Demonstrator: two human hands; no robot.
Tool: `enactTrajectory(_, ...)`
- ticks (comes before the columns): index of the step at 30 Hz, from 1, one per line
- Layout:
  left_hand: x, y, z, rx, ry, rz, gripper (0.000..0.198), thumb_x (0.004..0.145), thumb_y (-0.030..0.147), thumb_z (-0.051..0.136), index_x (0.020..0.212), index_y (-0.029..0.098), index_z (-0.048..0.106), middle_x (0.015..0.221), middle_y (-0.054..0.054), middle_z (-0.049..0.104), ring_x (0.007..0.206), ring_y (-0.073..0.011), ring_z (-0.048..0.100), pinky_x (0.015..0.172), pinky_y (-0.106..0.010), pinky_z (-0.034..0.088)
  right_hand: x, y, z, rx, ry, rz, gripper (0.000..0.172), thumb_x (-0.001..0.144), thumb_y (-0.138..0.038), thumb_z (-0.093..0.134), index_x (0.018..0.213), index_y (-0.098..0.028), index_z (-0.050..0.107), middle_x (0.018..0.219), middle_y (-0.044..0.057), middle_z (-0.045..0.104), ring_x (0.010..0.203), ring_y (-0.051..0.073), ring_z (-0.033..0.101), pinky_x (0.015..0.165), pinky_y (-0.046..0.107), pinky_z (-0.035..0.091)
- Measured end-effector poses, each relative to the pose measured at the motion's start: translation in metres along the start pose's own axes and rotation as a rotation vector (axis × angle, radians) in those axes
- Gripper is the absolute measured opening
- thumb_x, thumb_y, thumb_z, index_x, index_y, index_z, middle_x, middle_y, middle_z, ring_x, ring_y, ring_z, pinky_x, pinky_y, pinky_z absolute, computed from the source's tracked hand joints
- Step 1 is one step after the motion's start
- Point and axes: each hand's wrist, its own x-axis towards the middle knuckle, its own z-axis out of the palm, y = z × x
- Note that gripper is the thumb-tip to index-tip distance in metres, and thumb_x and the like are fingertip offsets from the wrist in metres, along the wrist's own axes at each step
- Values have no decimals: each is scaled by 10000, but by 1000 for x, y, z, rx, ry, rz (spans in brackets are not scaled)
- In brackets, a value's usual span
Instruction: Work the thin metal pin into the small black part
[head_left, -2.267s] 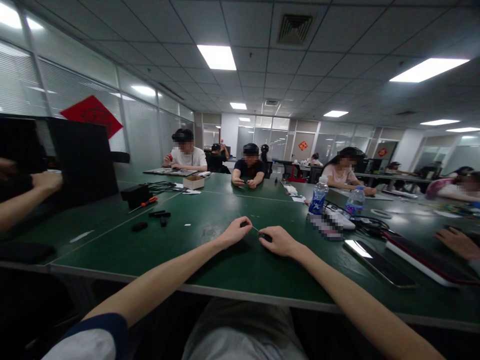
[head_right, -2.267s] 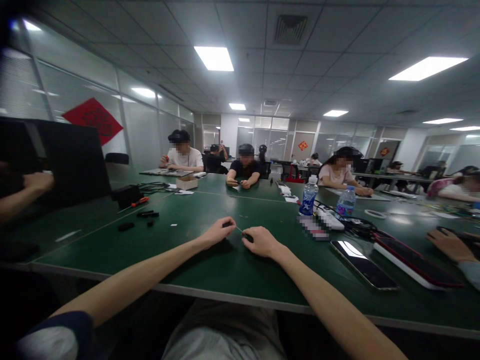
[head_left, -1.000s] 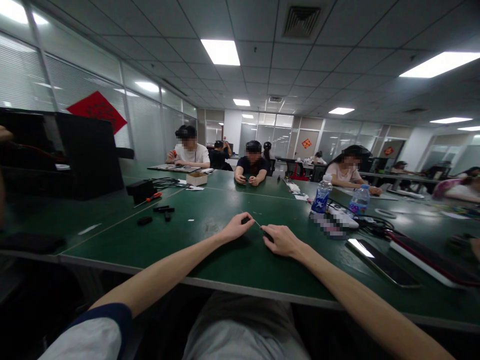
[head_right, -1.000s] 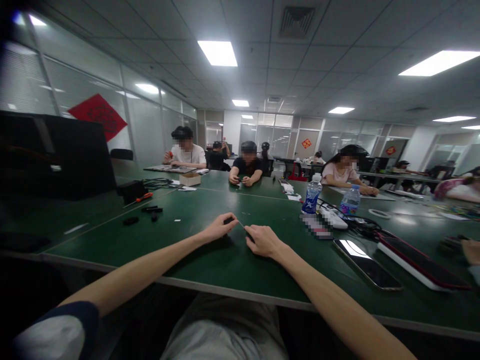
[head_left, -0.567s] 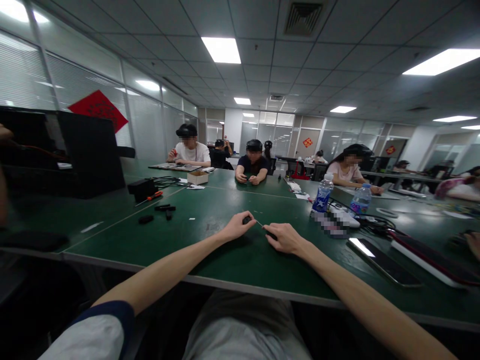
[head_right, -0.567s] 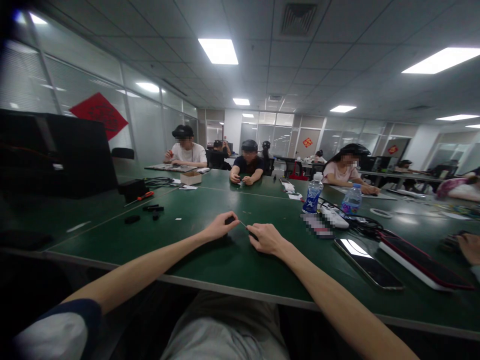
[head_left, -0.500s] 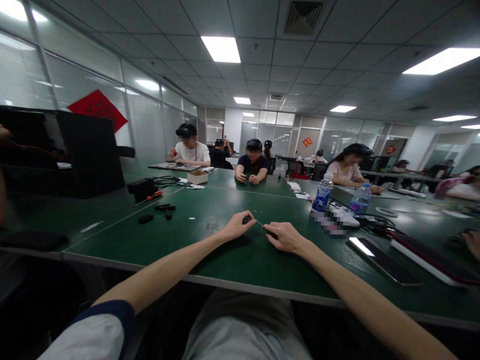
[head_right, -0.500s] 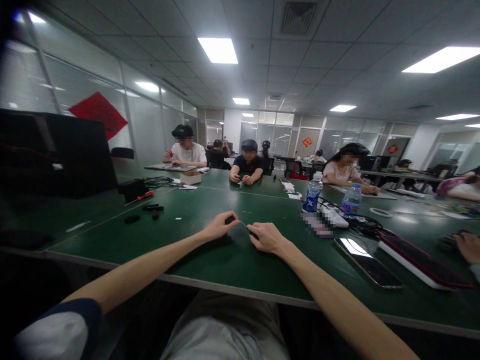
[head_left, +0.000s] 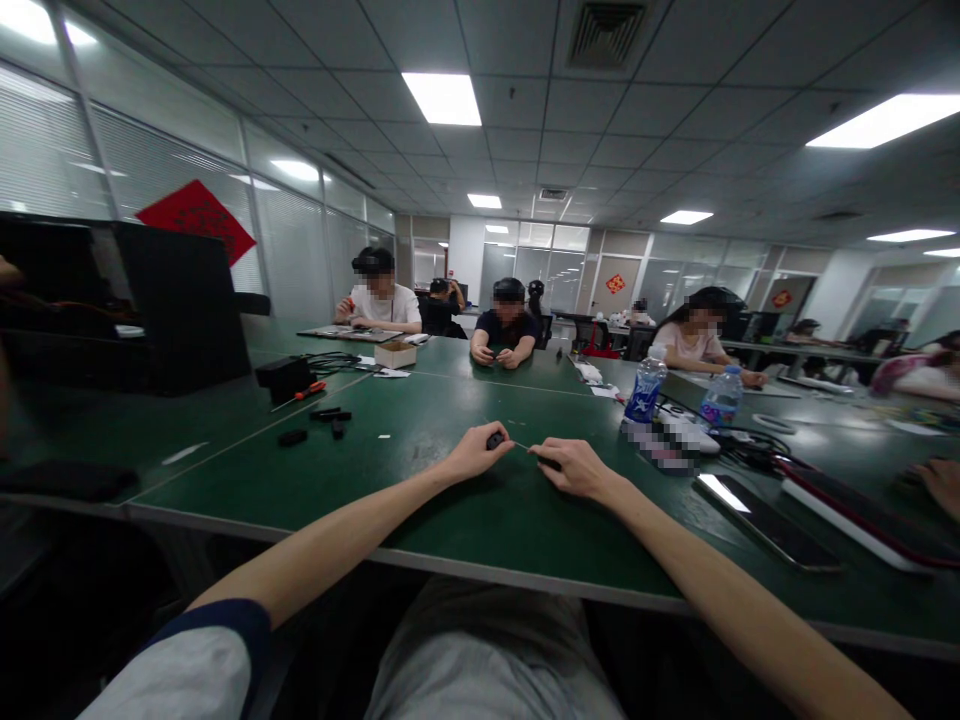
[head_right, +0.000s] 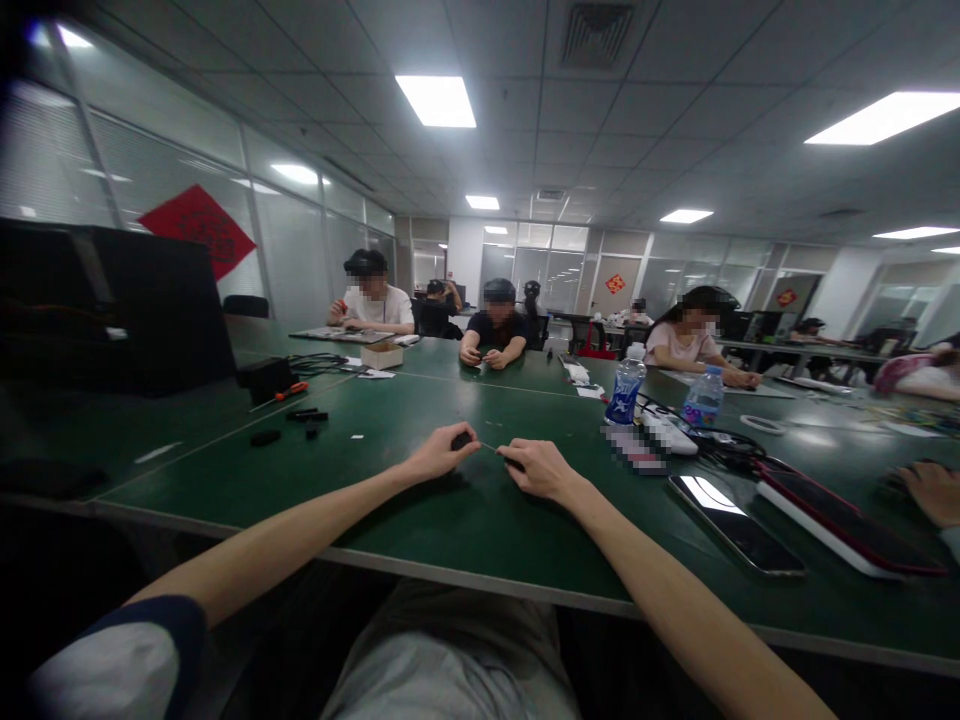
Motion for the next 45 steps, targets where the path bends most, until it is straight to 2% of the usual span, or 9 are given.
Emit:
enactTrajectory(14,2,1,1,9,19,8,284,824,421,510,872,155,597,788,-25,604,707,-138,527,652,-234,391,7,6,3,176,51,48,242,864,-160,475,1065,-196,604,987,59,614,888,167,564,802,284,421)
enactTrajectory(20,2,0,1,-14,10,6,306,804,454,540,867,158,590,774,-15,595,687,-132,517,624,-230,385,6,4,2,177,73,72,168,858,-260,508,971,-194,613,902,44,619,803,159,550,739,268,405)
enactTrajectory(25,1,1,2,-34,1,-14,344,772,488,577,870,159,582,749,-6,579,675,-132,510,611,-229,380,5,4,0,180,84,123,223,886,-351,468,894,-207,637,826,29,633,741,153,548,686,255,387)
enactTrajectory(31,1,-1,1,-55,-11,13,365,775,516,566,877,165,575,753,0,578,665,-125,506,606,-227,371,5,5,-2,212,76,125,270,903,-360,434,856,-208,653,802,22,640,720,148,550,657,245,373)
enactTrajectory(45,2,-2,1,-91,-46,-35,416,726,546,605,890,164,581,798,-8,595,704,-137,519,625,-238,386,2,8,5,304,107,105,323,899,-406,446,807,-183,661,769,13,638,677,131,545,634,238,365)
